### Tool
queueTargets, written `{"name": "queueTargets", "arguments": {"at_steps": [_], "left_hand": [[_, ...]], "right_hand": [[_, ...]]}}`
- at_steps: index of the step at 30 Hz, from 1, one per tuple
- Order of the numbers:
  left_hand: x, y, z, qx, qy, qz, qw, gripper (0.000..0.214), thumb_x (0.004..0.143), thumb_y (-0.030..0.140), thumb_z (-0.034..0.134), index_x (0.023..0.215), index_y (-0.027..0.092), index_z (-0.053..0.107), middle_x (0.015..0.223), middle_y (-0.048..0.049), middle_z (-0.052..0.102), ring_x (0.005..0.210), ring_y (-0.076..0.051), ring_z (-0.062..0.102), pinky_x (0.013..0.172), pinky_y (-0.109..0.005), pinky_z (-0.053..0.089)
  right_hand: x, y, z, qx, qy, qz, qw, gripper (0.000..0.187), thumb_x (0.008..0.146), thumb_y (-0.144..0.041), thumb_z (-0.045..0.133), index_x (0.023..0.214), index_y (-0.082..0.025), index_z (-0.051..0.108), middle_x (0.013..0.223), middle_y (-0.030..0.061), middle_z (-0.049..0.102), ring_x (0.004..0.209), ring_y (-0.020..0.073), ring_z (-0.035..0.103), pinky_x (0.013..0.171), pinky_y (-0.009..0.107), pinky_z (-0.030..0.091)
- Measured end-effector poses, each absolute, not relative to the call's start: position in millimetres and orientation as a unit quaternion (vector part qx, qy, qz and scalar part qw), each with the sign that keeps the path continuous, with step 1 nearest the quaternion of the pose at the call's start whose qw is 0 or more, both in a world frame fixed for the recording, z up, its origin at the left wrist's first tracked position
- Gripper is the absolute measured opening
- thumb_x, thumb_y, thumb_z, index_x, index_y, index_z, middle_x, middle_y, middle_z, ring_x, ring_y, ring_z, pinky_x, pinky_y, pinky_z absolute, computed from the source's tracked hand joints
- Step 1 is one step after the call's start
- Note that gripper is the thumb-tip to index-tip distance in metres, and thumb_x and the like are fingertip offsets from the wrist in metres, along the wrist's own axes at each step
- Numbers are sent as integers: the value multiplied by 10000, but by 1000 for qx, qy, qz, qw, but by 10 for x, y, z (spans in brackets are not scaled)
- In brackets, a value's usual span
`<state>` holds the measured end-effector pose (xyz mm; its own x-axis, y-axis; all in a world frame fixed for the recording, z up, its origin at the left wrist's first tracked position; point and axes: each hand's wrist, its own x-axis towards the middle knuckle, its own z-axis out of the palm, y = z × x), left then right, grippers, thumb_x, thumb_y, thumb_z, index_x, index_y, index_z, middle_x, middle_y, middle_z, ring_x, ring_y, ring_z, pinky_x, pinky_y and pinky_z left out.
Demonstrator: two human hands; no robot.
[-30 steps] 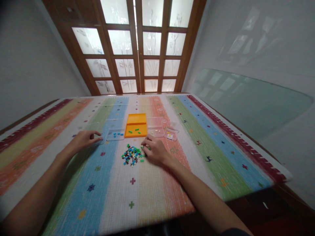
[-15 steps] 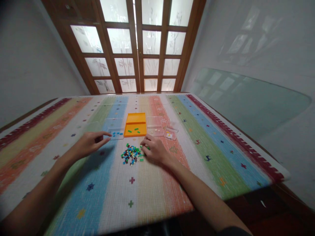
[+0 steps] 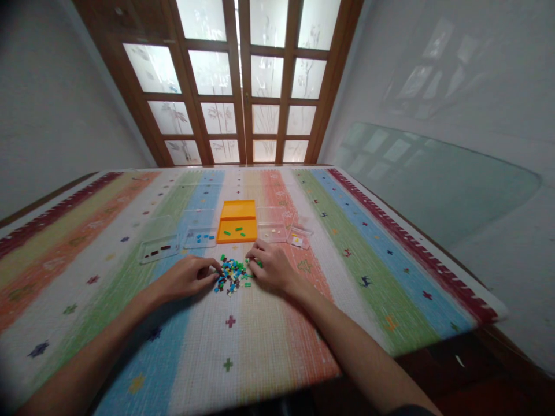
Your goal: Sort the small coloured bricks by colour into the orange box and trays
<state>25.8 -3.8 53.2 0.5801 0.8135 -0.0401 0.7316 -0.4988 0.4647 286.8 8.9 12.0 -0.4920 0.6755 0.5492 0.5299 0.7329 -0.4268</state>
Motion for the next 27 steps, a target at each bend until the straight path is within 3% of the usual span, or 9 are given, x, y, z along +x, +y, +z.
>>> {"name": "queueTargets", "arguments": {"at_steps": [7, 13, 20, 27], "left_hand": [[295, -100, 436, 855, 467, 104, 200, 274, 891, 349, 515, 1005, 205, 718, 639, -20, 637, 586, -176, 540, 609, -293, 383], [318, -123, 348, 862, 456, 126, 183, 264, 927, 285, 463, 993, 201, 705, 842, -72, 730, 720, -195, 635, 682, -307, 427], [313, -132, 308, 858, 470, 127, 163, 226, 925, 322, 505, 984, 210, 693, 706, -42, 680, 627, -184, 589, 652, -312, 429], [292, -129, 319, 857, 435, 173, 216, 245, 971, 349, 454, 966, 207, 654, 877, -71, 708, 774, -195, 623, 740, -328, 474]], "right_hand": [[2862, 68, 128, -354, -858, 96, 360, 157, 855, -93, 560, 869, -163, 700, 859, 57, 629, 745, 161, 587, 678, 286, 443], [2875, 78, 109, -349, -861, 88, 359, 159, 849, -96, 560, 872, -165, 702, 858, 57, 628, 746, 160, 581, 672, 285, 437], [2868, 78, 100, -349, -864, 85, 354, 159, 856, -105, 552, 861, -177, 694, 856, 53, 632, 734, 159, 574, 662, 289, 432], [2854, 58, 114, -346, -866, 87, 350, 162, 875, -112, 544, 866, -172, 694, 862, 61, 630, 751, 168, 572, 673, 297, 442]]}}
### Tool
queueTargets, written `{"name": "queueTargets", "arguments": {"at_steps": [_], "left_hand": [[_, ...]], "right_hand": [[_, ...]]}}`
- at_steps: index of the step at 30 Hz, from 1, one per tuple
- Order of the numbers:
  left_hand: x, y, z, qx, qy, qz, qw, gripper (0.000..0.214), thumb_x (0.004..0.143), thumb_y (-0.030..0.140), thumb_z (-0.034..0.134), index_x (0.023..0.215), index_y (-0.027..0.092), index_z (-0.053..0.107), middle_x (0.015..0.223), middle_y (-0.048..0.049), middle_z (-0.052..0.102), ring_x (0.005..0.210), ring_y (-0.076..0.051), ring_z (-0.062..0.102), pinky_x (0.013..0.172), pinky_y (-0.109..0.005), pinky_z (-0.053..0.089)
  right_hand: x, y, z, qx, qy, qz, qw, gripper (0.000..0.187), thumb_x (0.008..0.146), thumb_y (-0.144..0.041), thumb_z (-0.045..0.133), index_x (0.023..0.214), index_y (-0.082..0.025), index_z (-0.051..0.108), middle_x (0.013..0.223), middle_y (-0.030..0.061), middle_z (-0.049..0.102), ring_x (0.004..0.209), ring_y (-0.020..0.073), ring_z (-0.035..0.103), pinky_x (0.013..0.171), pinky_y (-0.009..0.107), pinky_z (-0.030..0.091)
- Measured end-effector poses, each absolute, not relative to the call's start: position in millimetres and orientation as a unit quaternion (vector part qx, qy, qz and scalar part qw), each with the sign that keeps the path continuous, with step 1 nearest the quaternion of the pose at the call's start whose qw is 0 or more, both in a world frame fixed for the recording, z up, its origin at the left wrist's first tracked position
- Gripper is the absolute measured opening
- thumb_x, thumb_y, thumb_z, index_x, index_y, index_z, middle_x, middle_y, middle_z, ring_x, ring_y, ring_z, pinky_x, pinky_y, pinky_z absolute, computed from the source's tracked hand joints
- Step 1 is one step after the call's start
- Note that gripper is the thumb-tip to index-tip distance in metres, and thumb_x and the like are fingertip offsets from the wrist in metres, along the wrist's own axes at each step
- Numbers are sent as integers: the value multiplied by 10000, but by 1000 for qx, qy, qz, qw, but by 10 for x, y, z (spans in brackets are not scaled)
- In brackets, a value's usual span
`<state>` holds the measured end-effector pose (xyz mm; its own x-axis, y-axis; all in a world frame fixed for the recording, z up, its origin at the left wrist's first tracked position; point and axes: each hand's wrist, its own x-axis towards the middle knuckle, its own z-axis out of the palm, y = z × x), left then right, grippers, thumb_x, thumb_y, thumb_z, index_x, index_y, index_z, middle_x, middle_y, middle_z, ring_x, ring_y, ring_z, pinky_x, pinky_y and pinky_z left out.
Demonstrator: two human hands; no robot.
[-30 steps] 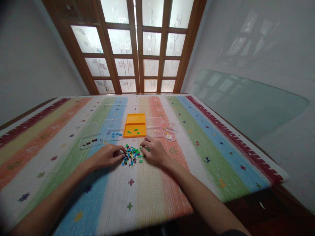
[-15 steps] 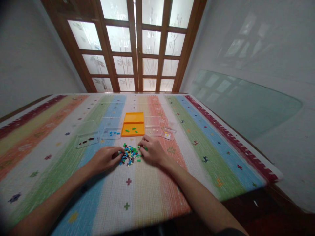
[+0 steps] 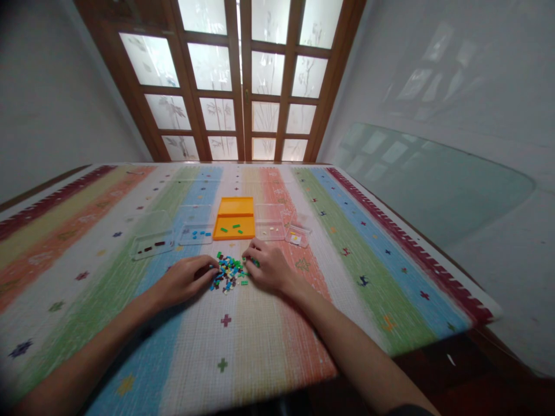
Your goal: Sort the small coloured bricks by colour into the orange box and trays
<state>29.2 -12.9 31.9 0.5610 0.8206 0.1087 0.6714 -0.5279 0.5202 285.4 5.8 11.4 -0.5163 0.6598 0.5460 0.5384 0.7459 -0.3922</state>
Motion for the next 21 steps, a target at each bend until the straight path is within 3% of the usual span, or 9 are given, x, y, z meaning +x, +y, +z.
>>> {"name": "queueTargets", "arguments": {"at_steps": [5, 8, 15, 21], "left_hand": [[34, -32, 543, 850, 440, 222, 184, 279, 967, 382, 431, 952, 202, 644, 984, -76, 676, 758, -175, 596, 744, -314, 481], [-277, 69, 670, 801, 531, 240, 139, 285, 942, 421, 453, 997, 208, 634, 863, -44, 676, 648, -167, 566, 692, -309, 474], [-923, 261, 660, 734, 647, 200, 58, 239, 861, 368, 504, 946, 230, 678, 856, -56, 716, 766, -231, 642, 737, -328, 486], [-1099, 363, 462, 780, 601, 156, 79, 261, 831, 320, 467, 893, 211, 696, 955, -102, 722, 874, -259, 666, 849, -373, 491]], "right_hand": [[2854, 57, 111, -343, -867, 86, 352, 164, 890, -127, 535, 865, -170, 692, 865, 65, 624, 756, 167, 566, 677, 301, 443], [2848, 55, 111, -339, -869, 85, 351, 176, 890, -121, 526, 853, -171, 690, 860, 65, 619, 747, 165, 559, 669, 303, 437], [2832, 29, 123, -335, -874, 82, 343, 165, 901, -138, 542, 872, -169, 701, 863, 67, 618, 727, 161, 555, 645, 296, 425], [2831, 29, 122, -335, -872, 80, 347, 173, 908, -150, 530, 856, -168, 694, 852, 66, 613, 711, 156, 551, 625, 295, 410]]}}
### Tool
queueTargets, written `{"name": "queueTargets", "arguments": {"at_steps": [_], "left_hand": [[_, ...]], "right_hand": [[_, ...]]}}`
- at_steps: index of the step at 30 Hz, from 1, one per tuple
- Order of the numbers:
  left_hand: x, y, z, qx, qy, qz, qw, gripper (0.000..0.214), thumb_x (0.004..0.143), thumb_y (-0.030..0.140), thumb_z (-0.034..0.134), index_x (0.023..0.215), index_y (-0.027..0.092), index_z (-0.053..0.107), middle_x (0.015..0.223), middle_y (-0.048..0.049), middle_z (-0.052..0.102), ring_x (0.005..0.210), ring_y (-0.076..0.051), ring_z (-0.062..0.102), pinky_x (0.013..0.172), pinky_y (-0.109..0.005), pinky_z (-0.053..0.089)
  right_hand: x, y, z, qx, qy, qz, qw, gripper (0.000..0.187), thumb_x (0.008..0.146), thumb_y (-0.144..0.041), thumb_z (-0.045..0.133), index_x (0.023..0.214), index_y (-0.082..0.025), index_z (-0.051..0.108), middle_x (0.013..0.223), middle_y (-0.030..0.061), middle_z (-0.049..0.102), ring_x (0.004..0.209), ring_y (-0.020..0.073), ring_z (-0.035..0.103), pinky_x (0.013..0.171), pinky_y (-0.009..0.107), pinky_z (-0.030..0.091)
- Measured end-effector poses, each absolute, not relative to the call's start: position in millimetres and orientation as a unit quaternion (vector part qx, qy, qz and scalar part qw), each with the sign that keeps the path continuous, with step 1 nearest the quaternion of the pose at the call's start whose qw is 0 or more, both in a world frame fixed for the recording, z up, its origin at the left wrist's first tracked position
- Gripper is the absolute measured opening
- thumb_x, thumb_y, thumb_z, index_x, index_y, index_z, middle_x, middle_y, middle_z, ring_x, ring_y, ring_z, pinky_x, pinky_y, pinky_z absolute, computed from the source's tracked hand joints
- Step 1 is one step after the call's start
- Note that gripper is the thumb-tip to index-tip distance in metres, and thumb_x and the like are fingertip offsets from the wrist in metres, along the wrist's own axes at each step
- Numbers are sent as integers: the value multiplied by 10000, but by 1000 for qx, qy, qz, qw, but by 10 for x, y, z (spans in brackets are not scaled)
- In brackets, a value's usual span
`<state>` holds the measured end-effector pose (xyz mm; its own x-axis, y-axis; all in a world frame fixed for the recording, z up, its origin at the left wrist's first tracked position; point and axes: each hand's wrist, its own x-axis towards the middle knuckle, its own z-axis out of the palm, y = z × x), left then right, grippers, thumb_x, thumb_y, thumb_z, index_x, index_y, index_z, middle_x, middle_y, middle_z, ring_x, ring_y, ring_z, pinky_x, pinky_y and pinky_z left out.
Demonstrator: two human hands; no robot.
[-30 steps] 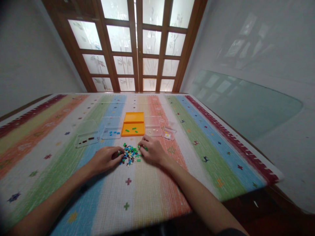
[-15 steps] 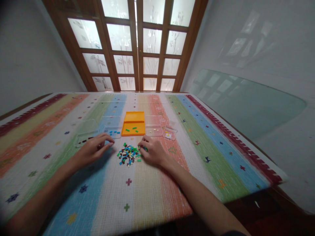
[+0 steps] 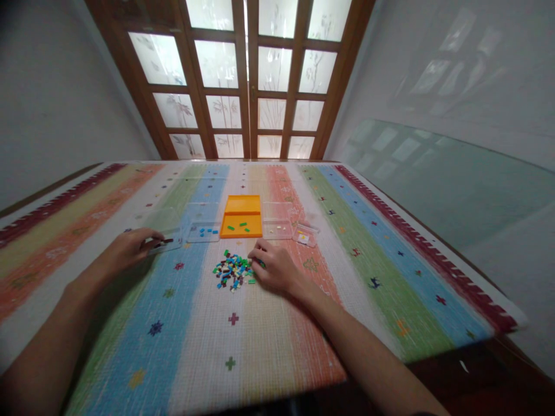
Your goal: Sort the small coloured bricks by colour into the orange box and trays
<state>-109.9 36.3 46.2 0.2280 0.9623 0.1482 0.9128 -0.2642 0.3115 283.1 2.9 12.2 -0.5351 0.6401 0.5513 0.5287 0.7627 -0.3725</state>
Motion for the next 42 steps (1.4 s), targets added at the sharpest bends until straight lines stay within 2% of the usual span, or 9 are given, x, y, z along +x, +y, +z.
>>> {"name": "queueTargets", "arguments": {"at_steps": [13, 18, 22, 26, 31, 34, 42], "left_hand": [[-1063, 352, 454, 797, 584, 139, 67, 334, 830, 268, 453, 981, 208, 746, 1005, -111, 706, 878, -260, 661, 834, -368, 500], [-891, 299, 485, 791, 570, 223, 1, 346, 903, 309, 434, 1040, 203, 733, 972, -105, 695, 808, -245, 652, 782, -375, 522], [-452, 180, 414, 829, 477, 291, 20, 295, 963, 298, 454, 1083, 216, 711, 999, -80, 687, 817, -198, 649, 788, -341, 542], [-1, 79, 250, 881, 370, 290, 51, 291, 991, 246, 462, 1182, 214, 680, 1073, -97, 659, 968, -212, 621, 857, -364, 536], [222, 105, 93, 905, 350, 238, 46, 415, 924, 76, 473, 1243, 258, 665, 1169, -94, 633, 1001, -230, 539, 905, -410, 512], [219, 149, 82, 904, 361, 226, 44, 431, 899, 47, 482, 1214, 260, 686, 1172, -92, 630, 1028, -245, 521, 928, -432, 499], [198, 115, 184, 892, 344, 282, 81, 214, 973, 190, 517, 1028, 223, 721, 1040, -87, 664, 975, -225, 559, 871, -402, 515]], "right_hand": [[2836, 37, 99, -334, -875, 82, 342, 178, 916, -156, 527, 867, -165, 698, 853, 68, 606, 719, 160, 545, 645, 301, 422], [2830, 26, 101, -341, -876, 81, 332, 187, 926, -163, 519, 868, -160, 696, 863, 70, 613, 731, 157, 541, 649, 294, 416], [2826, 22, 108, -341, -878, 75, 328, 199, 936, -169, 508, 865, -151, 693, 862, 74, 611, 726, 156, 538, 642, 291, 410], [2820, 22, 109, -337, -879, 72, 330, 200, 936, -168, 504, 861, -152, 689, 861, 75, 605, 723, 155, 534, 641, 290, 408], [2812, 5, 130, -333, -879, 68, 334, 199, 926, -154, 502, 863, -146, 690, 861, 76, 604, 717, 152, 530, 636, 290, 399], [2813, -8, 153, -332, -881, 65, 331, 193, 925, -152, 508, 867, -146, 692, 862, 75, 611, 714, 149, 530, 634, 288, 393], [2824, -2, 159, -340, -880, 63, 325, 198, 925, -160, 508, 860, -145, 695, 855, 75, 617, 712, 151, 540, 629, 291, 392]]}}
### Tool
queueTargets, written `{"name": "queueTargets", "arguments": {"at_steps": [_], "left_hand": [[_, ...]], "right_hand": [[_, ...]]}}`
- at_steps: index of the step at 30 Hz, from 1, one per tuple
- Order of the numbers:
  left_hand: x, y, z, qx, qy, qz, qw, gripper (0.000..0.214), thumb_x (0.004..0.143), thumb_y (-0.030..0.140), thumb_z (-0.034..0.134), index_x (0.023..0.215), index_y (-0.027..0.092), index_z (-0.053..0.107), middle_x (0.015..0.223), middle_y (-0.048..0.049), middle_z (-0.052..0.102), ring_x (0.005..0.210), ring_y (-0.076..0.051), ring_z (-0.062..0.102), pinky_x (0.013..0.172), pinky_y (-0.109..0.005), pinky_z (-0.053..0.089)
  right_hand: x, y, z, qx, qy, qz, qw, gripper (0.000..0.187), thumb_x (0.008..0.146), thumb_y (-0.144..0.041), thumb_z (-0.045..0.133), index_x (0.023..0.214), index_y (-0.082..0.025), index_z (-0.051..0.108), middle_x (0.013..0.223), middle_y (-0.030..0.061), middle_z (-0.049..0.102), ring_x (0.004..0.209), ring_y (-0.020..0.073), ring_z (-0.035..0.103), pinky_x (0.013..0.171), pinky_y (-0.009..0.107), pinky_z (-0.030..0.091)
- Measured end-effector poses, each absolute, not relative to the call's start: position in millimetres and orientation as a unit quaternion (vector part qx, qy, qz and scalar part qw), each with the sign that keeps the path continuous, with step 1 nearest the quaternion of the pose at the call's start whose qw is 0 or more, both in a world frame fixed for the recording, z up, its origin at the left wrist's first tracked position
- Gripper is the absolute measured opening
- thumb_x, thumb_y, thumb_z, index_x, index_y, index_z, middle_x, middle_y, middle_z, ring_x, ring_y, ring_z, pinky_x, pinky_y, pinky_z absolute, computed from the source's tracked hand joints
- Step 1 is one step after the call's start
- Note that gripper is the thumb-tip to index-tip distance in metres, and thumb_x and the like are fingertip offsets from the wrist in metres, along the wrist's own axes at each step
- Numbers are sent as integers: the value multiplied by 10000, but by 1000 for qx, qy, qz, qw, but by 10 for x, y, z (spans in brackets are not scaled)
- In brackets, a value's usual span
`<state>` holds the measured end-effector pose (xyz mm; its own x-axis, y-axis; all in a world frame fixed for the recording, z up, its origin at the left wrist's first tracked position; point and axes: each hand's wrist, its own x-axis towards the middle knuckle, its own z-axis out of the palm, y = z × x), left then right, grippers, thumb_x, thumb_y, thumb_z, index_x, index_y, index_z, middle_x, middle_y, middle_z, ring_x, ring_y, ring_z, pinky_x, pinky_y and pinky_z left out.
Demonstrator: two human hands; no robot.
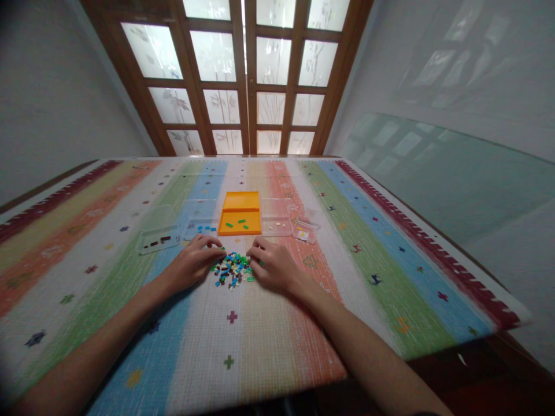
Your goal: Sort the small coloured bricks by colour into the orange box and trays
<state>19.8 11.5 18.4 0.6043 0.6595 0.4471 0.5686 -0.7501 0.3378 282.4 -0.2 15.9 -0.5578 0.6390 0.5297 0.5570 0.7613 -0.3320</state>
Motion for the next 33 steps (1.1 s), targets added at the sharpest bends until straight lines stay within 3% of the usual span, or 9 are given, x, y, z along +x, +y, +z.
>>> {"name": "queueTargets", "arguments": {"at_steps": [3, 8, 17, 33], "left_hand": [[145, 95, 251, 875, 357, 309, 107, 195, 988, 268, 520, 1034, 209, 701, 1027, -83, 692, 974, -214, 610, 876, -389, 524], [-112, 113, 435, 819, 447, 344, 102, 258, 967, 365, 518, 1034, 200, 706, 920, -54, 741, 797, -185, 673, 796, -336, 555], [-690, 185, 671, 722, 591, 352, 72, 373, 839, 548, 596, 957, 221, 732, 933, -56, 776, 798, -223, 716, 815, -367, 579], [-918, 307, 515, 742, 598, 301, 37, 260, 820, 435, 560, 894, 242, 719, 878, -66, 752, 682, -210, 644, 701, -339, 531]], "right_hand": [[2824, 6, 153, -338, -881, 65, 326, 198, 924, -156, 503, 863, -151, 691, 855, 71, 618, 722, 152, 543, 642, 290, 400], [2821, 4, 138, -339, -881, 66, 323, 196, 926, -155, 504, 855, -150, 687, 858, 74, 614, 716, 150, 533, 639, 291, 394], [2837, 5, 134, -336, -885, 68, 316, 189, 924, -156, 514, 856, -156, 690, 868, 72, 608, 709, 145, 523, 623, 290, 382], [2844, 11, 139, -335, -888, 61, 310, 188, 911, -144, 509, 853, -153, 688, 860, 71, 608, 702, 148, 514, 619, 287, 376]]}}
